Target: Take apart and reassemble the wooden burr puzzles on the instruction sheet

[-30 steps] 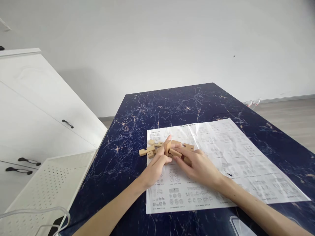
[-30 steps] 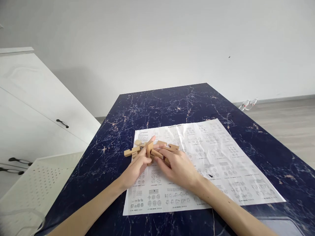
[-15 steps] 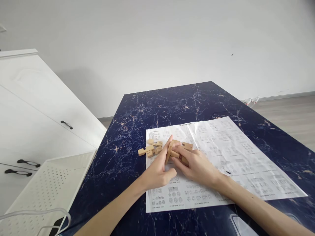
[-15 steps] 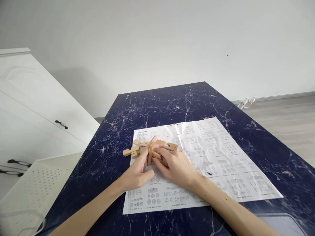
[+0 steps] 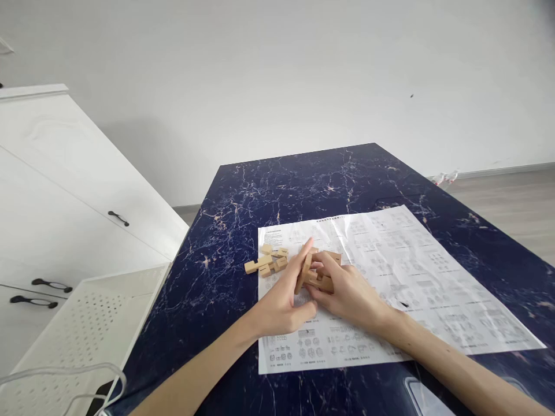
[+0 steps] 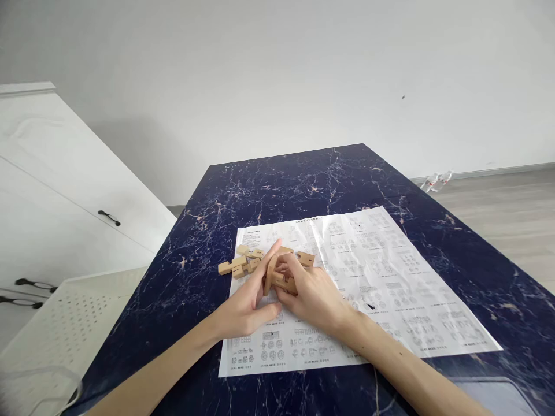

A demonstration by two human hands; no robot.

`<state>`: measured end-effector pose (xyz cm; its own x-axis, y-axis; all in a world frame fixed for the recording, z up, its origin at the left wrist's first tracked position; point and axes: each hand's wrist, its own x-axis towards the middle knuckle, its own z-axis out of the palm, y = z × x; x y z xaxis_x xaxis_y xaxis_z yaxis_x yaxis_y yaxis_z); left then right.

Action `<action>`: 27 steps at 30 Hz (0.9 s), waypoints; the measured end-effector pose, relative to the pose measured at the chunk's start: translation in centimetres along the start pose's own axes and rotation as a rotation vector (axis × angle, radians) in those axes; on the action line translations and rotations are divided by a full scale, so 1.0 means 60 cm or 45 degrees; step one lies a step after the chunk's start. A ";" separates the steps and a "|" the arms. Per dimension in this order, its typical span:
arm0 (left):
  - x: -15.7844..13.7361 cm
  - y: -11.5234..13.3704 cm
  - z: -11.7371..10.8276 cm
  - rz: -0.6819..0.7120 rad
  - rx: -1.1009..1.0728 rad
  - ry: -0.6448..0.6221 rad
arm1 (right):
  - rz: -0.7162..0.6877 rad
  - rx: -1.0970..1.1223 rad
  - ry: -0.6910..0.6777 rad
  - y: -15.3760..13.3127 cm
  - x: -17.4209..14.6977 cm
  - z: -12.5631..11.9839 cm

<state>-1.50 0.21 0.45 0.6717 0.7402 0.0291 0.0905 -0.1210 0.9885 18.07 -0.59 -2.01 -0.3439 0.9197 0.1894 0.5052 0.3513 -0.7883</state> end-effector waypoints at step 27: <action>0.023 0.001 0.001 -0.034 -0.111 0.515 | 0.241 0.502 0.082 -0.018 0.008 -0.012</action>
<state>-0.48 1.18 0.54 0.3253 0.9447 0.0416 0.0295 -0.0541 0.9981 17.94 -0.39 -0.67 -0.2182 0.9748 0.0461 0.2098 0.0930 -0.9733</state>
